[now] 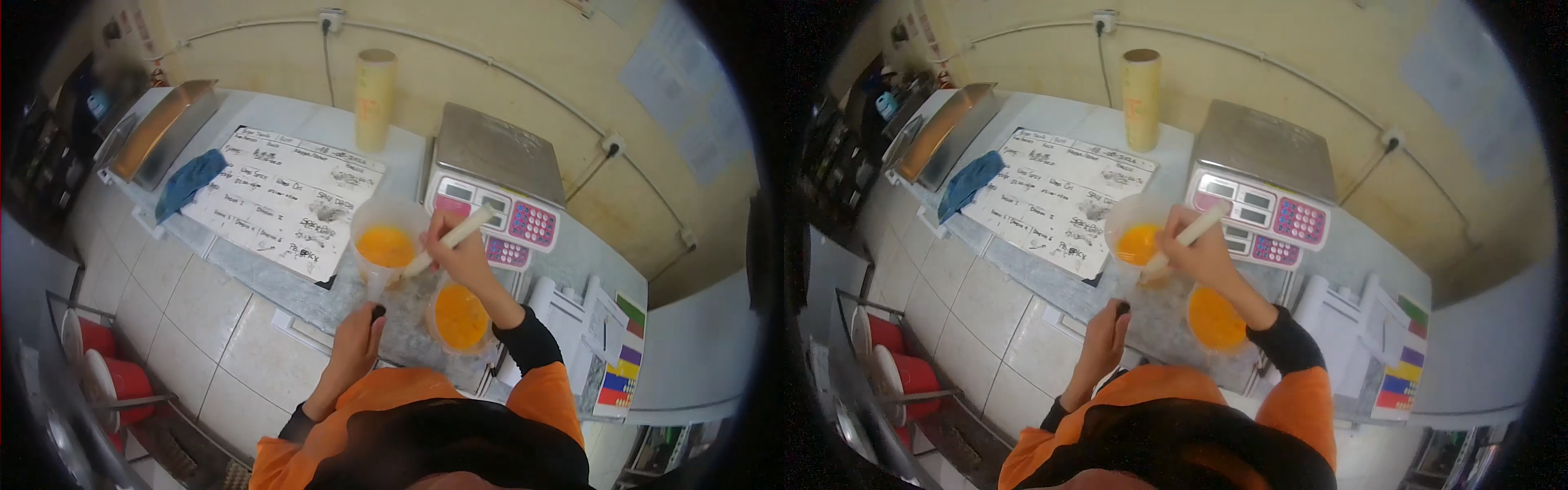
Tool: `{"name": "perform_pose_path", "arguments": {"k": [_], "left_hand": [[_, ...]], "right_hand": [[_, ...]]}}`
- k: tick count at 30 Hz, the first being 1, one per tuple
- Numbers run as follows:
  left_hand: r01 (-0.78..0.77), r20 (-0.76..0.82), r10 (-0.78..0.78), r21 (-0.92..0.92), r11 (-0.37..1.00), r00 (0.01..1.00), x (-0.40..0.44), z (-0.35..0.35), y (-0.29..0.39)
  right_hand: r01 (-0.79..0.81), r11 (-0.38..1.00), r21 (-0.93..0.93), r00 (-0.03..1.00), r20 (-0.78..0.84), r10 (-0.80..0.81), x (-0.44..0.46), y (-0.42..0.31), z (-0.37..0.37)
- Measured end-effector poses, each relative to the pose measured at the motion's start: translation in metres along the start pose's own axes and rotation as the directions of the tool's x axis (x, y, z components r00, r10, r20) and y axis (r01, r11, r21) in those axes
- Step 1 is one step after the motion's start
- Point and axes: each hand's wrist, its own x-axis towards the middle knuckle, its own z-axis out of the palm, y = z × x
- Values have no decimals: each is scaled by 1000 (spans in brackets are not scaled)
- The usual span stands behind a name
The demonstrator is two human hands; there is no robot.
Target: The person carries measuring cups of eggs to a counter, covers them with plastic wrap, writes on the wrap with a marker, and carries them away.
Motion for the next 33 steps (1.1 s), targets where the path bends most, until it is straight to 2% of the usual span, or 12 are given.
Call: {"name": "perform_pose_path", "arguments": {"k": [2, 13, 15, 16, 18, 19, 21, 22, 24, 26, 29, 33], "left_hand": [[-210, 18, 213, 273, 939, 977, 14, 10, 10], [-450, 438, 388, 44, 892, 811, 6, 95, 65], [-18, 649, 183, -253, 967, 739, -6, 115, 77], [-17, 656, 185, -253, 967, 731, -12, 126, 80], [374, 817, 178, -429, 822, 548, -26, 157, 77], [375, 819, 176, -428, 822, 546, -38, 179, 70], [836, 866, 147, -500, 227, 478, -65, 227, 47], [835, 867, 143, -499, 232, 478, -69, 242, 42], [814, 800, -179, -529, 240, 572, -75, 268, 30], [755, 728, -221, -584, 297, 649, -74, 297, 0], [685, 535, -428, -562, 463, 728, -60, 321, -28], [691, 447, -529, -511, 511, 722, -40, 338, -44]], "right_hand": [[140, 989, -42, 981, 142, -133, -26, -3, -7], [72, 955, -288, 996, -32, -84, -142, -31, -93], [104, 975, -194, 993, -30, -112, -171, -22, -106], [100, 976, -194, 993, -41, -110, -186, -20, -109], [-163, 980, 116, 963, -197, 183, -213, -17, -117], [-189, 980, 65, 967, -164, 197, -222, -3, -129], [-163, 986, -32, 970, -189, 154, -231, 43, -152], [-134, 982, -132, 972, -211, 105, -232, 63, -165], [-381, 899, 217, 824, -361, 437, -228, 86, -208], [-464, 868, -175, 821, -454, 347, -217, 143, -237], [-420, 490, -764, 907, -337, 253, -190, 197, -226], [-247, 257, -934, 961, -203, 186, -166, 267, -215]]}}
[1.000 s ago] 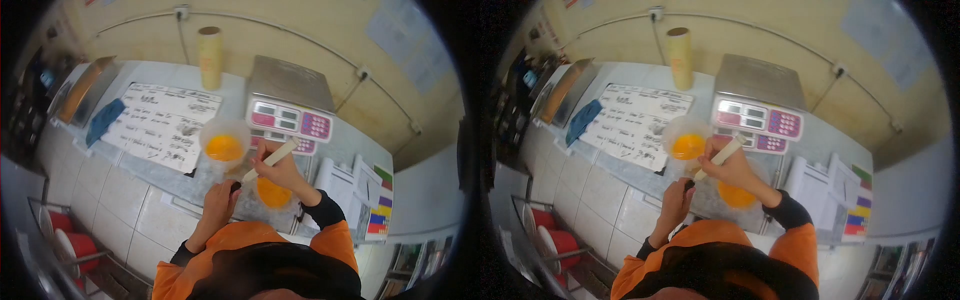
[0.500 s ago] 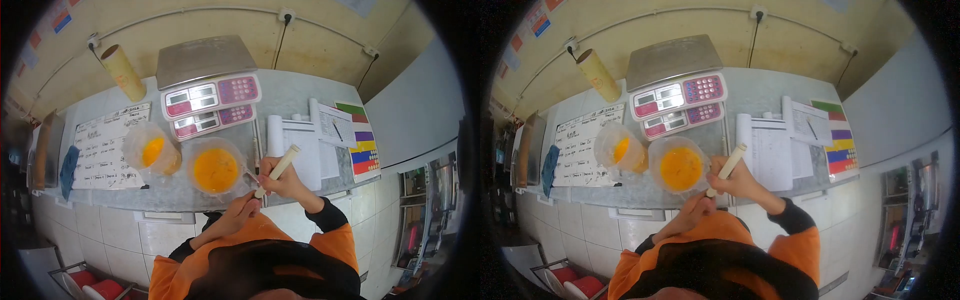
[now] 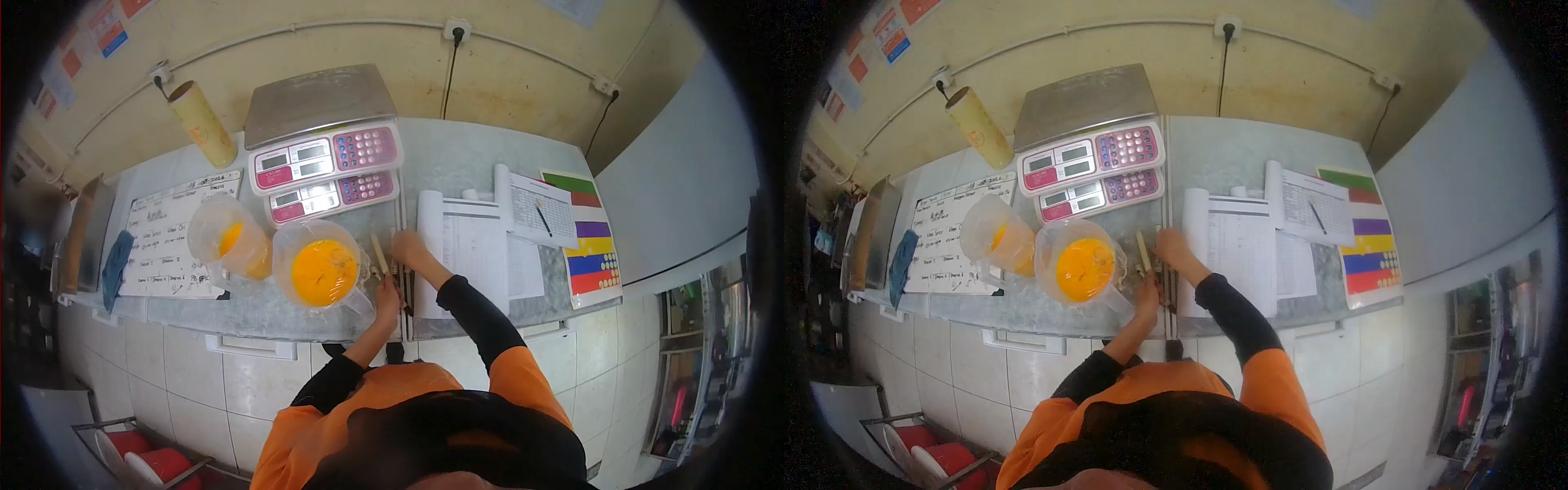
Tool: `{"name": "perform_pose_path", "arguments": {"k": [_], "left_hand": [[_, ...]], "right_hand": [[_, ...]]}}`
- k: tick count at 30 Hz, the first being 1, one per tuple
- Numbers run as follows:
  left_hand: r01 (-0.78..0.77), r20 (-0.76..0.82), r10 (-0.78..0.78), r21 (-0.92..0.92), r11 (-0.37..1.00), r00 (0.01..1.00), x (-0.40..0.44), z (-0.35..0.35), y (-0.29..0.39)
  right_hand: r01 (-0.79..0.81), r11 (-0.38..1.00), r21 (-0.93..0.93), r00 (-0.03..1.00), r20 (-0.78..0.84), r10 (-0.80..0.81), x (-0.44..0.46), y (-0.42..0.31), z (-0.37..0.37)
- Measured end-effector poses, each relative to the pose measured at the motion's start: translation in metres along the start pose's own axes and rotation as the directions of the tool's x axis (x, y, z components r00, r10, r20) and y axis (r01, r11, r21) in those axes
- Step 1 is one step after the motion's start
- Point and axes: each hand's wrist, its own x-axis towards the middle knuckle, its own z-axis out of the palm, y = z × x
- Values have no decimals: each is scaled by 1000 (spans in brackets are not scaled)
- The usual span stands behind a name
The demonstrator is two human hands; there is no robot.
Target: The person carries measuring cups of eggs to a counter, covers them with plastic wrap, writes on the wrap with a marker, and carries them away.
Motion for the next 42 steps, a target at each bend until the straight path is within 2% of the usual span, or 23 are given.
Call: {"name": "perform_pose_path", "arguments": {"k": [2, 4, 6, 7, 9, 11, 13, 15, 17, 19, 20, 21, 23, 25, 26, 28, 29, 31, 33, 35, 37, 38, 42], "left_hand": [[11, -37, -9, 46, 999, 999, 4, 1, 4], [128, -41, -131, -77, 989, 991, 2, 6, 11], [155, 25, -153, -171, 973, 988, -17, 7, 16], [196, 96, -177, -254, 947, 980, -31, 9, 20], [195, 137, -165, -250, 948, 977, -67, 17, 38], [196, 183, -154, -240, 951, 971, -95, 29, 59], [-117, 167, 143, -155, 981, 976, -108, 40, 76], [-234, 262, 249, -86, 968, 933, -102, 33, 87], [-357, 350, 344, -29, 934, 871, -101, 22, 97], [-534, 364, 444, 201, 821, 819, -108, 12, 108], [-538, 349, 453, 201, 819, 820, -112, 5, 114], [-499, 370, 412, 180, 848, 833, -116, -4, 120], [-463, 374, 381, 158, 872, 845, -126, -22, 140], [-38, 549, 73, -74, 997, 833, -137, -41, 163], [-50, 532, 90, -88, 995, 842, -141, -52, 168], [304, 793, 19, -255, 918, 609, -151, -75, 173], [284, 782, 39, -272, 919, 622, -156, -86, 176], [63, 593, 122, -281, 958, 796, -163, -109, 182], [-61, 514, 218, -304, 951, 830, -156, -139, 180], [-185, 430, 313, -314, 931, 847, -157, -162, 183], [-333, 358, 400, -234, 913, 844, -162, -180, 188], [-346, 345, 411, -237, 908, 844, -163, -188, 188], [-399, 184, 423, -152, 904, 887, -166, -218, 182]], "right_hand": [[4, 999, 35, 1000, 11, -4, 1, 4, -7], [1, 998, 68, 1000, 25, -3, -3, 7, -34], [57, 967, 248, 964, -266, 11, -6, 17, -69], [63, 968, 244, 964, -265, 4, -13, 15, -91], [-22, 799, 600, 979, -148, 138, -28, 3, -138], [-47, 723, 689, 986, -82, 143, -47, -20, -176], [-79, 638, 766, 990, -15, 140, -62, -40, -196], [96, 653, 751, 984, -168, 50, -72, -60, -205], [80, 674, 734, 990, -135, 29, -77, -75, -209], [114, 516, 849, 992, -126, -12, -76, -95, -207], [48, 510, 859, 997, -13, -72, -80, -108, -216], [55, 509, 859, 996, -10, -91, -78, -118, -214], [135, 321, 937, 991, -119, -67, -72, -141, -208], [180, 301, 937, 984, -168, -65, -57, -160, -201], [173, 109, 979, 982, -180, 58, -43, -160, -197], [88, -255, 963, 983, -44, 176, -16, -163, -206], [83, -254, 964, 988, -45, 149, -9, -175, -215], [22, -150, 989, 997, -11, 76, 2, -201, -234], [82, -172, 982, 997, -78, 29, 29, -230, -224], [437, 175, 883, 892, -400, -209, 61, -260, -215], [493, 269, 827, 860, -417, -294, 88, -293, -208], [548, 364, 754, 829, -430, -357, 98, -306, -203], [547, 451, 705, 826, -367, -427, 133, -332, -176]]}}
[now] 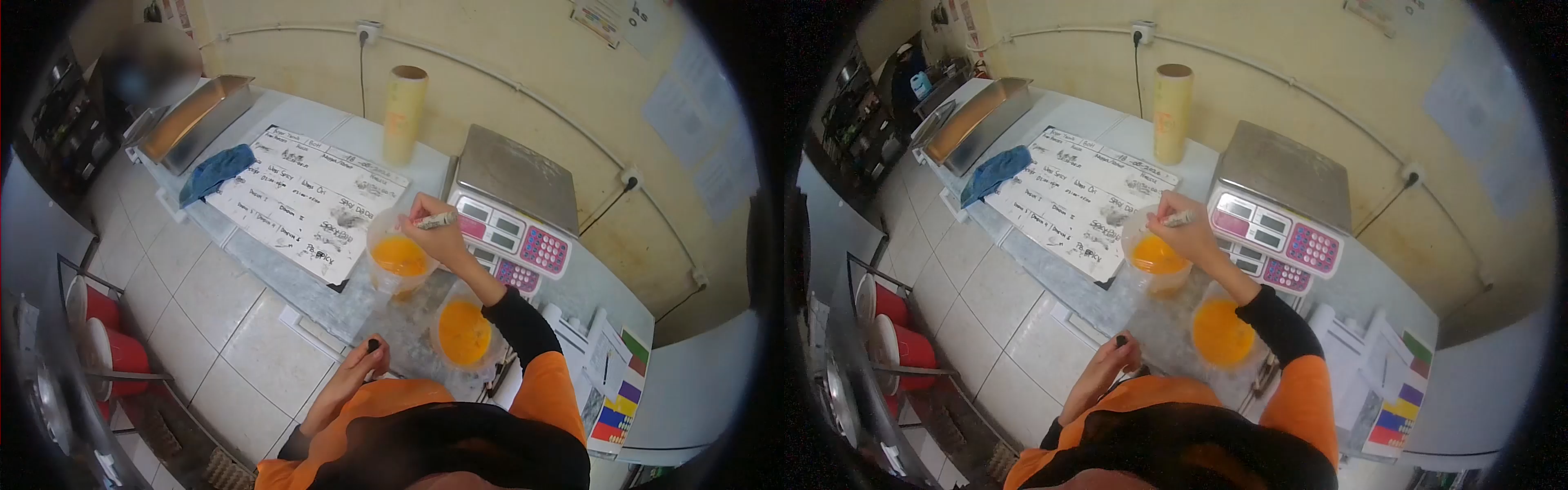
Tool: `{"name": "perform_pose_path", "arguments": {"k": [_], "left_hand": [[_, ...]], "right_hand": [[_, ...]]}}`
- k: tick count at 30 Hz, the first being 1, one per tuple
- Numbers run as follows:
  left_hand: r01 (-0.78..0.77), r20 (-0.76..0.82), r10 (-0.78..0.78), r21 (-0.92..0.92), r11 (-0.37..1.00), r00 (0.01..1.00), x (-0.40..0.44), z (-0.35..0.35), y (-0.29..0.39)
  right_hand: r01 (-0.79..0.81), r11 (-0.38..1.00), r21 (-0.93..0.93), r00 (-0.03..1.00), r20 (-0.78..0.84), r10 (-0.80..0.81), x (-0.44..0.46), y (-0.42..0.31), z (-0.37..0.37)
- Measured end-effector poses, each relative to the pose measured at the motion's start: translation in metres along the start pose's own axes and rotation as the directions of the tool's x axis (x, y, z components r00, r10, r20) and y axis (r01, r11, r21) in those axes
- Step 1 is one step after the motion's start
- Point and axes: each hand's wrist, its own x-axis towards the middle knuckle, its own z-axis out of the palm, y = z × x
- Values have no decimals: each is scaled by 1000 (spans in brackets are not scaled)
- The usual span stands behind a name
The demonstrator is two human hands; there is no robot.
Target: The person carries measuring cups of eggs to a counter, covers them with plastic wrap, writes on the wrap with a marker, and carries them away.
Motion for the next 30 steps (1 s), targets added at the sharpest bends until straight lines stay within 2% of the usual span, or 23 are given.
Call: {"name": "perform_pose_path", "arguments": {"k": [3, 5, 6, 8, 12, 14, 15, 17, 21, 23, 27, 29, 30], "left_hand": [[-33, -109, 28, -41, 999, 994, -2, -15, 2], [-30, -155, 18, -80, 996, 988, -2, -24, 1], [-40, -172, 23, -96, 995, 985, 0, -30, -2], [-41, -182, 19, -116, 992, 983, 4, -35, -1], [-13, -185, 10, -13, 1000, 983, 19, -36, 8], [-20, -163, 23, 15, 1000, 986, 25, -36, 9], [-9, -150, 6, -18, 1000, 989, 28, -36, 10], [3, -137, -10, -50, 999, 991, 31, -36, 8], [-9, -130, 8, -6, 1000, 991, 32, -39, 4], [-12, -127, 14, 9, 1000, 992, 31, -39, 3], [37, -207, -38, -8, 999, 978, 28, -37, 3], [50, -227, -49, -5, 999, 973, 28, -37, 4], [34, -211, -37, -15, 999, 977, 29, -37, 4]], "right_hand": [[20, 1000, -8, 999, 28, -20, 0, 4, 4], [48, 981, -189, 995, 94, -31, -4, -2, -2], [42, 980, -192, 995, 95, -24, -6, -3, -4], [-46, 997, -55, 998, 30, 48, -10, -4, -10], [-86, 994, -65, 994, -67, 82, -10, -8, -13], [-78, 994, 72, 990, -112, 86, -9, -6, -8], [-79, 994, 71, 990, -114, 87, -8, -5, -7], [-11, 997, -74, 998, -68, 6, -6, -2, -6], [-4, 995, -101, 995, -97, -6, -8, 9, -9], [-101, 985, -137, 995, 1, 102, -16, 0, -15], [-80, 990, -113, 992, -104, 68, -16, 4, -19], [-159, 987, 23, 971, -178, 161, -13, 1, -21], [-159, 987, 25, 971, -178, 161, -11, 3, -20]]}}
